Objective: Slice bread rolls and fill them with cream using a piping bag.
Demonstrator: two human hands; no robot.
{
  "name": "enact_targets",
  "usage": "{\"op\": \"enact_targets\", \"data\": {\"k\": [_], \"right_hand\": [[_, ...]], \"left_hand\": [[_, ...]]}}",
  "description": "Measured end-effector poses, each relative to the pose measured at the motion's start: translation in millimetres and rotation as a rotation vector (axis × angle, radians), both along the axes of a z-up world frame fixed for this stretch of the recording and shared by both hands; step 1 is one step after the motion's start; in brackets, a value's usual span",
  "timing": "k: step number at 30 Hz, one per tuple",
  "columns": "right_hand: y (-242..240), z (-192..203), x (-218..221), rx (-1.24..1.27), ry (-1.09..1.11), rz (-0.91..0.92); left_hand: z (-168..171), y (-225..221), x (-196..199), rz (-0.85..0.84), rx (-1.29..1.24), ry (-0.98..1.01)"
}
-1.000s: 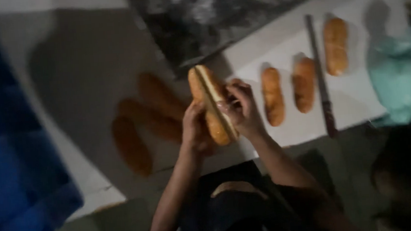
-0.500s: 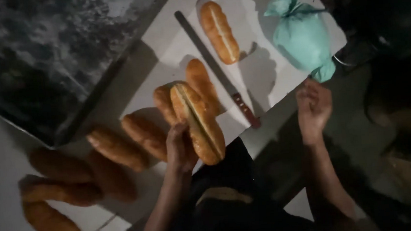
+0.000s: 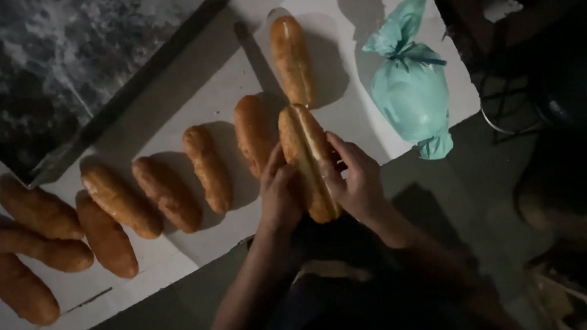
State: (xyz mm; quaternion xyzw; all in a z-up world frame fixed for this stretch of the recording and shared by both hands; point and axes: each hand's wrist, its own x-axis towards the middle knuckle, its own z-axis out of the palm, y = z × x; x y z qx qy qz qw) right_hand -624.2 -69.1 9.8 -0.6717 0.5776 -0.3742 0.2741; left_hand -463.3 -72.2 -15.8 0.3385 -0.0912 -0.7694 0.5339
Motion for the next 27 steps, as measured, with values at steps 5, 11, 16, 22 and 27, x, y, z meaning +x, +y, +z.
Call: {"op": "enact_targets", "data": {"k": [5, 11, 16, 22, 27], "right_hand": [[-2.8, 8.9, 6.5, 0.103, -0.077, 0.010], [-1.5, 6.0, 12.9, 0.138, -0.097, -0.015], [-2.5, 3.1, -5.4, 0.057, 0.118, -0.016], [33.9, -32.5, -94.7, -0.022, 0.050, -0.259], [65.9, -80.8, -178.2, -0.111, 0.380, -0.428]], "left_hand": [[-35.5, 0.6, 10.4, -0.048, -0.047, 0.208], [-23.1, -5.3, 9.0, -0.120, -0.100, 0.497], [-7.6, -11.5, 4.2, -0.151, -0.157, 0.558], [-3.3, -10.2, 4.3, -0.125, -0.108, 0.491], [15.8, -13.2, 0.4, -0.098, -0.045, 0.406]]}}
